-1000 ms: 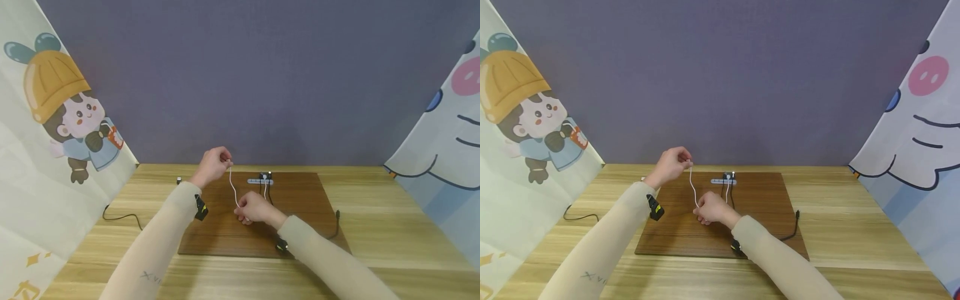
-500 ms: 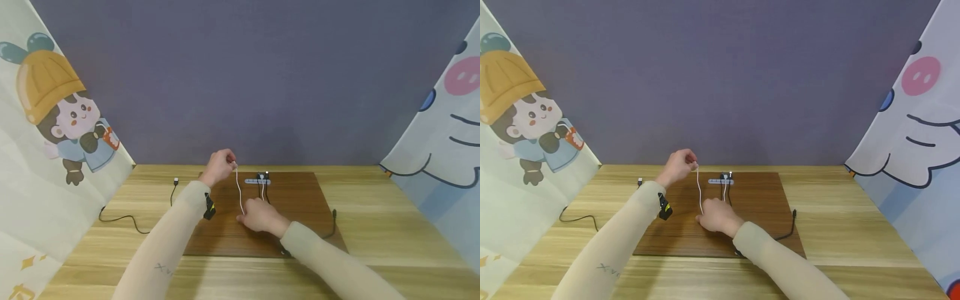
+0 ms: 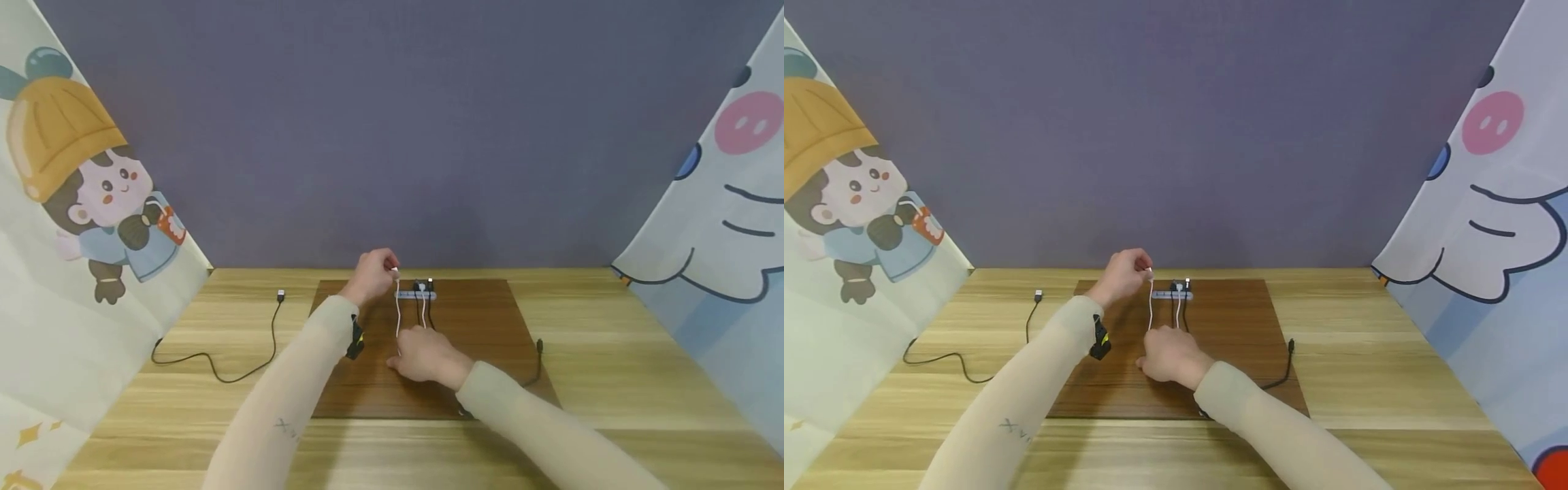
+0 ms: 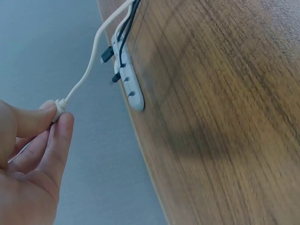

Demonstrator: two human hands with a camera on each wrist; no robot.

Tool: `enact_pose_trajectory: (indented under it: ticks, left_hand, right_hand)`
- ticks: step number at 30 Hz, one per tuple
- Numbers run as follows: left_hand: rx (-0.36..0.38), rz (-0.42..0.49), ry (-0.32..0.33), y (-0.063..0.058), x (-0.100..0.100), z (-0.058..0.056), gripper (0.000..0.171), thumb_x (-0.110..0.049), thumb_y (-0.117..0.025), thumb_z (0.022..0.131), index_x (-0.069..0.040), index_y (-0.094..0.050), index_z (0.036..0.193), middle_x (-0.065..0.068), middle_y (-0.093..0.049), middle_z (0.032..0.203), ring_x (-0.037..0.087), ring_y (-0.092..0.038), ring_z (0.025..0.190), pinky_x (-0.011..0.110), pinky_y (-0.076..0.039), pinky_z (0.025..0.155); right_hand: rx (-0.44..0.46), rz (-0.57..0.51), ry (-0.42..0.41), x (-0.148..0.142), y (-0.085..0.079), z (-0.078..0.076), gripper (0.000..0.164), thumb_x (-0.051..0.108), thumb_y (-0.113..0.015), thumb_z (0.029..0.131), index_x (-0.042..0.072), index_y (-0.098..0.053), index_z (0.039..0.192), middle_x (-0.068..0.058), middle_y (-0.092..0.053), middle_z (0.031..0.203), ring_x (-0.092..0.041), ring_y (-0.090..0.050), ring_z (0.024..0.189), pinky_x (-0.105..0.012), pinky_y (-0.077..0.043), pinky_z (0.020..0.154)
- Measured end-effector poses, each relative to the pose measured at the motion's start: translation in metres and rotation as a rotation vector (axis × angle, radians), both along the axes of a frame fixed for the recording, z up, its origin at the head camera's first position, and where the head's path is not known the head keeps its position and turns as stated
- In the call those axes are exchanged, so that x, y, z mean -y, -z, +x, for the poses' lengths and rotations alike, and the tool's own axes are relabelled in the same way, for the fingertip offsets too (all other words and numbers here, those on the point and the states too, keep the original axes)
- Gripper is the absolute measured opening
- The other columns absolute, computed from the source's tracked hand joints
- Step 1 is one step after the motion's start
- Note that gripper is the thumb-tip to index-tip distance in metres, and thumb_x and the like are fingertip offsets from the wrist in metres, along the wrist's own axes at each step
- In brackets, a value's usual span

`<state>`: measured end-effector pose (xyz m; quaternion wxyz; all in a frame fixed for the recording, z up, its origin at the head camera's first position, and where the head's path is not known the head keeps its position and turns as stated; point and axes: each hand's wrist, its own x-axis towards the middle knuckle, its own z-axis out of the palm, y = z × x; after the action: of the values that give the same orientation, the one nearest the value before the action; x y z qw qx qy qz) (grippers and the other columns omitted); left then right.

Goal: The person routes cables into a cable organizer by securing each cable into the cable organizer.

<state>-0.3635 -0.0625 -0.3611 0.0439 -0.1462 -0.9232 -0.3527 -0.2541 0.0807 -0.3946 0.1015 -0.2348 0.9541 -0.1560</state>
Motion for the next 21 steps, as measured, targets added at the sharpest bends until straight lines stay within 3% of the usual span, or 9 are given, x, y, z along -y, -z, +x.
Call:
enact_pose_trajectory:
  ticks: [7, 16, 21]
  left_hand:
    - [0.01, -0.025, 0.028, 0.006, -0.009, -0.007, 0.009, -0.001, -0.066, 0.095, -0.004, -0.068, 0.104, 0.01, -0.069, 0.098, 0.025, -0.066, 0.095, 0.037, -0.055, 0.083]
    - [0.033, -0.013, 0.009, 0.015, -0.016, -0.017, 0.01, 0.002, -0.066, 0.094, -0.004, -0.067, 0.102, 0.01, -0.067, 0.097, 0.025, -0.065, 0.092, 0.034, -0.055, 0.077]
    - [0.046, -0.01, -0.005, 0.021, -0.018, -0.021, 0.016, 0.002, -0.065, 0.095, 0.001, -0.068, 0.11, 0.012, -0.068, 0.099, 0.025, -0.065, 0.091, 0.033, -0.056, 0.075]
  right_hand:
    - [-0.038, 0.049, -0.007, 0.0, -0.001, 0.001, 0.037, 0.036, -0.07, 0.095, 0.014, -0.061, 0.068, 0.0, -0.056, 0.065, -0.016, -0.053, 0.056, -0.035, -0.046, 0.049]
    - [-0.065, 0.128, 0.012, -0.001, 0.005, -0.007, 0.038, 0.036, -0.065, 0.097, 0.015, -0.06, 0.067, -0.001, -0.057, 0.066, -0.017, -0.054, 0.056, -0.036, -0.048, 0.05]
    - [-0.064, 0.179, 0.013, -0.001, 0.005, -0.009, 0.036, 0.034, -0.063, 0.099, 0.015, -0.061, 0.068, -0.001, -0.057, 0.065, -0.016, -0.054, 0.055, -0.035, -0.048, 0.05]
